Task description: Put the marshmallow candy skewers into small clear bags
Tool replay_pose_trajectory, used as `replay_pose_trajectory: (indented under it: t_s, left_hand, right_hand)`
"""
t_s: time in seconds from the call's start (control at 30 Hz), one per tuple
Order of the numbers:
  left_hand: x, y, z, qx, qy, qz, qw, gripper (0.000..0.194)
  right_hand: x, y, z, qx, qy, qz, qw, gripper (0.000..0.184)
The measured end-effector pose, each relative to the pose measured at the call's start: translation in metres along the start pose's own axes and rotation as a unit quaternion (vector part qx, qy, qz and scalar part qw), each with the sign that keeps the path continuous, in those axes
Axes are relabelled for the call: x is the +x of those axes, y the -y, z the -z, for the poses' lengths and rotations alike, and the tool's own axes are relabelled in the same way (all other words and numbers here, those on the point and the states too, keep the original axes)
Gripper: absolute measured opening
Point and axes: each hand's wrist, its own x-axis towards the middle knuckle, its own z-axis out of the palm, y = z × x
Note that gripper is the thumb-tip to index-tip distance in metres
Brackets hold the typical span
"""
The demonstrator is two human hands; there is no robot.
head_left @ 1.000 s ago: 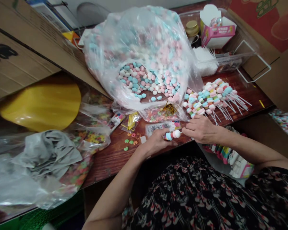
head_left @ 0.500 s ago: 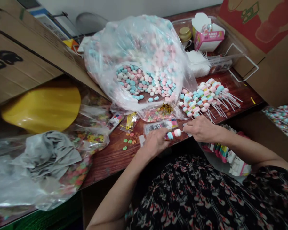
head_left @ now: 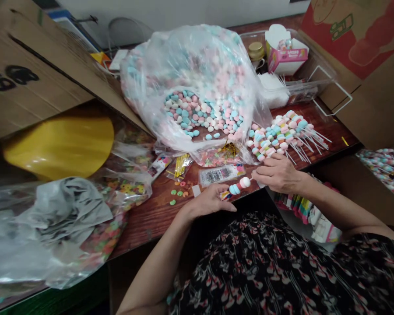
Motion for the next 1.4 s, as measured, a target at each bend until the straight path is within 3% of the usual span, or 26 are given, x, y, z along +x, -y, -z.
replay_pose_trajectory:
  t_s: [0.1,0.23,0.3,0.37,0.43,0.5,0.57,0.67,0.9,1.1,1.27,1.4]
  left_hand:
    - [0.004,-0.006,0.003,-0.045,0.078,0.010,0.996,0.027]
    - [0.016,-0.008,0.000,-0.076,0.090,0.005,0.993,0.030]
    - [0.020,-0.005,-0.002,-0.071,0.044,0.005,0.997,0.031]
    - [0.020,0.000,-0.003,-0.038,-0.052,-0.005,0.998,0.031]
    - [0.018,0.003,-0.004,0.032,-0.152,-0.028,0.988,0.028]
    - [0.015,0.005,-0.004,0.119,-0.194,-0.054,0.972,0.022]
    - [0.011,0.005,-0.003,0.188,-0.182,-0.064,0.963,0.015]
    - [0.008,0.004,-0.002,0.216,-0.149,-0.056,0.963,0.012]
    - [0.003,0.017,0.011,0.139,-0.141,-0.017,0.980,0.037]
    - [0.010,0.009,0.008,0.103,-0.065,-0.001,0.993,0.046]
    - [0.011,-0.004,0.004,0.223,-0.089,0.015,0.971,0.040]
    - [0.000,-0.010,0.007,0.383,-0.167,0.000,0.908,0.053]
  right_hand:
    - [0.002,0.000,0.007,-0.001,0.001,0.048,0.999,0.016]
    - [0.006,0.007,0.011,-0.011,0.016,0.078,0.997,0.015]
    - [0.007,0.011,0.010,-0.013,0.036,0.057,0.998,0.016]
    - [0.007,0.015,0.008,-0.013,0.063,0.003,0.998,0.018]
    - [0.007,0.018,0.006,-0.010,0.091,-0.068,0.993,0.018]
    - [0.010,0.021,0.003,-0.005,0.118,-0.119,0.986,0.018]
    - [0.015,0.026,0.000,0.003,0.144,-0.129,0.981,0.017]
    - [0.024,0.032,-0.004,0.007,0.144,-0.084,0.986,0.015]
    - [0.027,0.032,-0.001,0.013,0.031,-0.010,0.999,0.017]
    - [0.023,0.031,-0.011,-0.016,0.002,0.005,1.000,0.016]
    - [0.016,0.031,-0.026,0.025,0.051,-0.072,0.996,0.015]
    - [0.005,0.026,-0.041,0.131,0.036,-0.187,0.973,0.019]
